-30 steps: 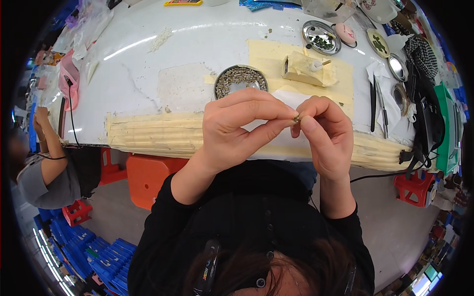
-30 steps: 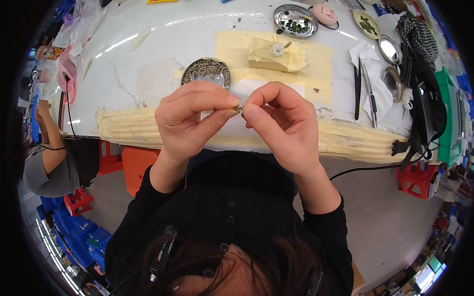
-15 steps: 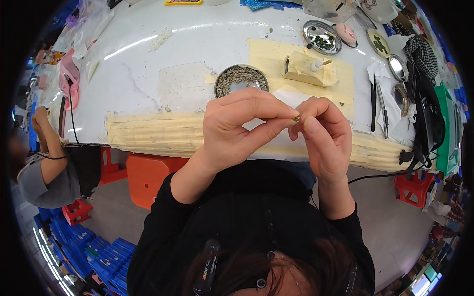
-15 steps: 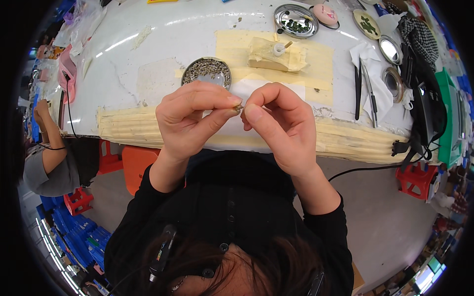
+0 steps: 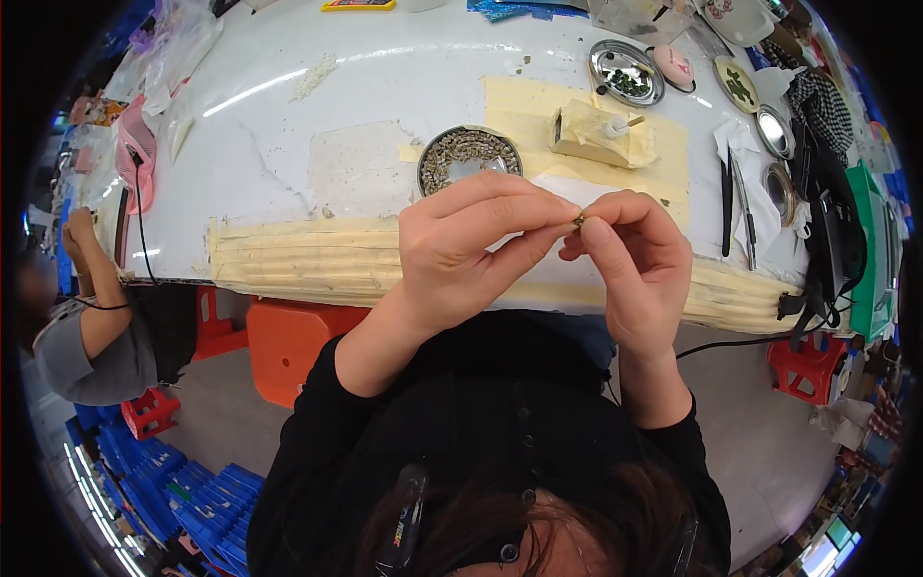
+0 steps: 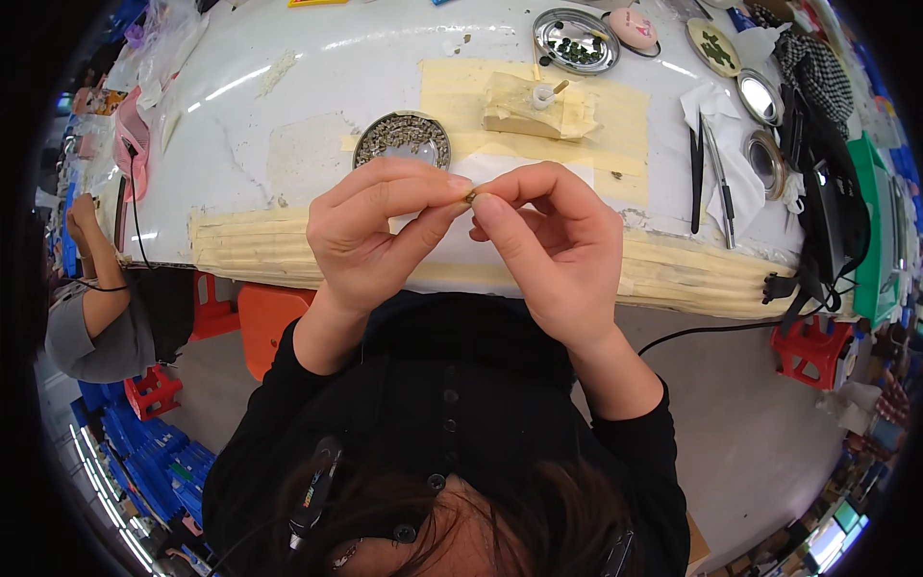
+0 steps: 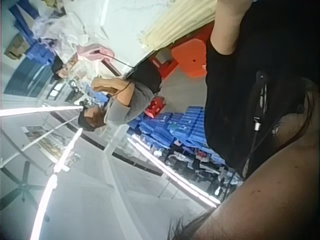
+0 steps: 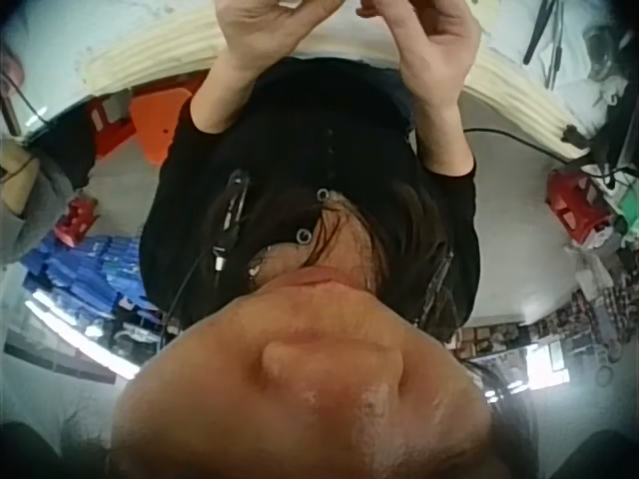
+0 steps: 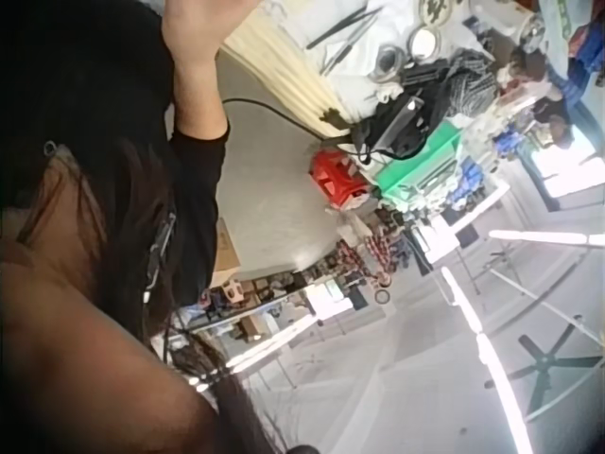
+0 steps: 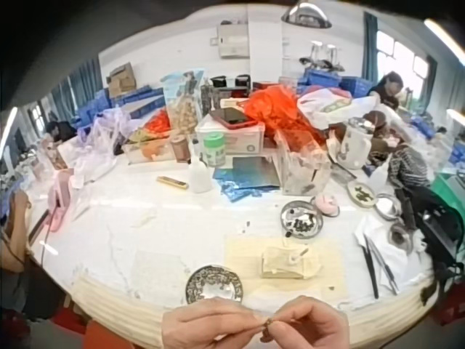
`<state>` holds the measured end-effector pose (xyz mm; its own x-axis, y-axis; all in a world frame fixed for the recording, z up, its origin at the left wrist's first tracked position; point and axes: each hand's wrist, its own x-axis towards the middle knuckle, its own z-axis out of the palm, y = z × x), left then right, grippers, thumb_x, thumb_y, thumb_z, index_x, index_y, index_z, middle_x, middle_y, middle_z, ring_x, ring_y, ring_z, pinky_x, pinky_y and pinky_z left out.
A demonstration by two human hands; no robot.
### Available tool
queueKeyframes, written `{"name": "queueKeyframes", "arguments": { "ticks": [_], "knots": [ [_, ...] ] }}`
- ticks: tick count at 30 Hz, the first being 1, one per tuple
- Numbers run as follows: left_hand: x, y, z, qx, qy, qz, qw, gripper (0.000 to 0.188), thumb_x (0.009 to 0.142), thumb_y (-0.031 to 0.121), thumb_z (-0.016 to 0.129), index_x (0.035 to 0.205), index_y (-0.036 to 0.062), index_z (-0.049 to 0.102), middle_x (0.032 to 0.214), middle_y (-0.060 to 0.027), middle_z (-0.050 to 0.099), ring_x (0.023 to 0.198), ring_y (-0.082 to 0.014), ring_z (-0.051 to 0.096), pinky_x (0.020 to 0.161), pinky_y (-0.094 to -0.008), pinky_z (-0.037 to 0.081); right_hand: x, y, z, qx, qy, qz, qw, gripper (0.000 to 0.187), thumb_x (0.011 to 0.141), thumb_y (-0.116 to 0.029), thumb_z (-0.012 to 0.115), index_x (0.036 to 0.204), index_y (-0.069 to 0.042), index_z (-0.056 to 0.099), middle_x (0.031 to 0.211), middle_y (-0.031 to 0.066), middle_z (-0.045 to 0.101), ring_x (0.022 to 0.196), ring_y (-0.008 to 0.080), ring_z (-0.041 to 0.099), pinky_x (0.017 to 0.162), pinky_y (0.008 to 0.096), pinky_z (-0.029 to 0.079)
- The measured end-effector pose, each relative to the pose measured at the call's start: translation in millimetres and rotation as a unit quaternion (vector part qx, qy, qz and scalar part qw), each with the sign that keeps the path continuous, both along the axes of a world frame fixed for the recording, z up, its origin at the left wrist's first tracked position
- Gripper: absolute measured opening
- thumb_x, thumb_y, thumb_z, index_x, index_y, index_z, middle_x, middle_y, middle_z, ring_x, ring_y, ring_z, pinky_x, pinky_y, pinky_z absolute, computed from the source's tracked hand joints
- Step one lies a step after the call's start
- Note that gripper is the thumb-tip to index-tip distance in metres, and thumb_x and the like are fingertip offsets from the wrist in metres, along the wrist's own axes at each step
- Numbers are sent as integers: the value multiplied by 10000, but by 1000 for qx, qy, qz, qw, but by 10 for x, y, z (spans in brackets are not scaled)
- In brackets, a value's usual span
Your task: Assembling small white plastic components by hand at a workbench.
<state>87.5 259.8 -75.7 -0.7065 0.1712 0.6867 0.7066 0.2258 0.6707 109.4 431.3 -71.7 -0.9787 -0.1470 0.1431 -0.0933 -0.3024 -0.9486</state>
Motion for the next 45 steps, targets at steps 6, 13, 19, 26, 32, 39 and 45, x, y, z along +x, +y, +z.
{"name": "queueKeyframes", "arguments": {
  "ticks": [6, 13, 19, 26, 32, 39, 45],
  "knots": [
    [-3, -51, 7, 22, -19, -53, 998, 211, 747, -77, 743, 936, 15, 731, 889, -103, 705, 787, -196, 683, 659, -273, 543, -103, 105, -23, -216, -219, 179, 935, 135, 942, -127, 631, 1006, -11, 605, 855, 61, 642, 776, 132, 635, 690, 283, 555],
    [-17, -65, 0, 36, -40, -83, 995, 205, 754, -64, 746, 942, 17, 733, 888, -106, 702, 789, -199, 678, 667, -276, 539, -129, 154, -53, -224, -241, 213, 920, 144, 941, -135, 639, 1013, -14, 607, 857, 60, 638, 779, 129, 636, 698, 282, 561],
    [-3, -24, 14, 11, -24, -28, 999, 203, 740, -83, 751, 924, 0, 725, 870, -107, 698, 775, -188, 673, 668, -275, 535, -24, 80, -8, -80, -92, 66, 990, 126, 905, -34, 662, 1003, 23, 607, 887, 65, 643, 799, 114, 631, 721, 268, 554],
    [2, 6, -5, 2, -5, 10, 1000, 200, 737, -94, 748, 919, -17, 714, 859, -102, 697, 772, -183, 670, 675, -273, 534, 8, 24, 10, 0, -37, -1, 999, 124, 905, -21, 657, 1000, 37, 604, 904, 76, 652, 818, 125, 650, 760, 269, 561],
    [0, -39, -7, 31, -44, -38, 998, 194, 751, -93, 740, 930, -23, 714, 865, -114, 691, 779, -179, 665, 684, -265, 526, -59, 59, -23, -137, -152, 109, 973, 130, 950, -88, 608, 1022, 21, 605, 895, 94, 668, 840, 150, 677, 774, 309, 587],
    [8, -10, -14, 8, -24, -1, 1000, 199, 746, -95, 743, 929, -21, 715, 869, -116, 691, 771, -178, 662, 670, -265, 526, 27, -21, 4, 91, 63, -56, 992, 106, 914, -9, 634, 997, 51, 609, 923, 103, 668, 821, 140, 663, 766, 276, 567],
    [-13, -21, -19, 6, -5, -16, 1000, 199, 742, -97, 744, 923, -20, 713, 881, -113, 694, 775, -183, 661, 670, -276, 524, 4, -8, 11, -10, -28, -5, 1000, 103, 934, -37, 617, 994, 45, 612, 902, 101, 674, 805, 143, 673, 759, 280, 576]
  ]
}}
